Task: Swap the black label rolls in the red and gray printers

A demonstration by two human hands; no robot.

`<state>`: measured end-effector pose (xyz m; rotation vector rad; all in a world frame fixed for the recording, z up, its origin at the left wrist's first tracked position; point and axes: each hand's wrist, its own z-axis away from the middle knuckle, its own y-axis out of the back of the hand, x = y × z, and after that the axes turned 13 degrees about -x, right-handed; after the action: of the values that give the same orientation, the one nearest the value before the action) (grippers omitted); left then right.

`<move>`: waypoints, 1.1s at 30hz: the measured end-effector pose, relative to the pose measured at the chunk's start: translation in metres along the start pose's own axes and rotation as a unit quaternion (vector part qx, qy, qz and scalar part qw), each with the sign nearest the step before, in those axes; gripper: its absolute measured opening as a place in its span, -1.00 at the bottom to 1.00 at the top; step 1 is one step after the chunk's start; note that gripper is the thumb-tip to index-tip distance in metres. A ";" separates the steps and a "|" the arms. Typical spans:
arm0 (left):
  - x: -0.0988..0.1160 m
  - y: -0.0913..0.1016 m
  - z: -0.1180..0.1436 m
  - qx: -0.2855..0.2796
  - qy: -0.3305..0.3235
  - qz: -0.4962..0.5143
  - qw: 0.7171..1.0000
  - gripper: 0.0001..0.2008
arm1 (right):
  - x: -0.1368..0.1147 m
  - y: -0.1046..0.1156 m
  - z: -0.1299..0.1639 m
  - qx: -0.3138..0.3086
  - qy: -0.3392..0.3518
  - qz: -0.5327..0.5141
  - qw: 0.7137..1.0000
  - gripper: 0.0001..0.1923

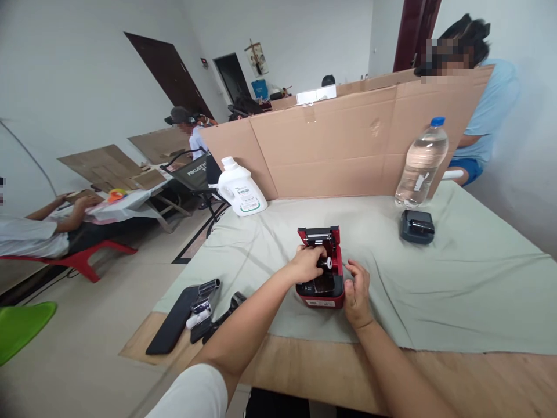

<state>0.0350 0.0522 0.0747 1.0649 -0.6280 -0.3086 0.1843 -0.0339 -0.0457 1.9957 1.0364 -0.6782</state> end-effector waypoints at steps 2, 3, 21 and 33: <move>-0.008 -0.003 0.011 0.044 -0.044 0.109 0.992 -0.61 | 0.002 0.000 0.000 -0.002 -0.003 -0.004 1.000 -0.63; -0.012 -0.004 0.018 0.066 -0.072 0.182 0.979 -0.62 | 0.002 -0.001 0.000 -0.003 -0.004 -0.007 1.000 -0.63; -0.222 -0.009 0.127 0.053 0.252 0.114 0.960 -0.64 | 0.009 -0.002 0.003 -0.018 -0.015 -0.023 0.999 -0.60; -0.247 -0.010 0.178 0.052 0.367 0.079 0.925 -0.60 | 0.012 -0.004 0.004 -0.016 -0.022 -0.044 0.999 -0.62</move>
<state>-0.2678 0.0493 0.0440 1.1260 -0.0491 0.2704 0.1866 -0.0305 -0.0589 1.9088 1.1068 -0.7437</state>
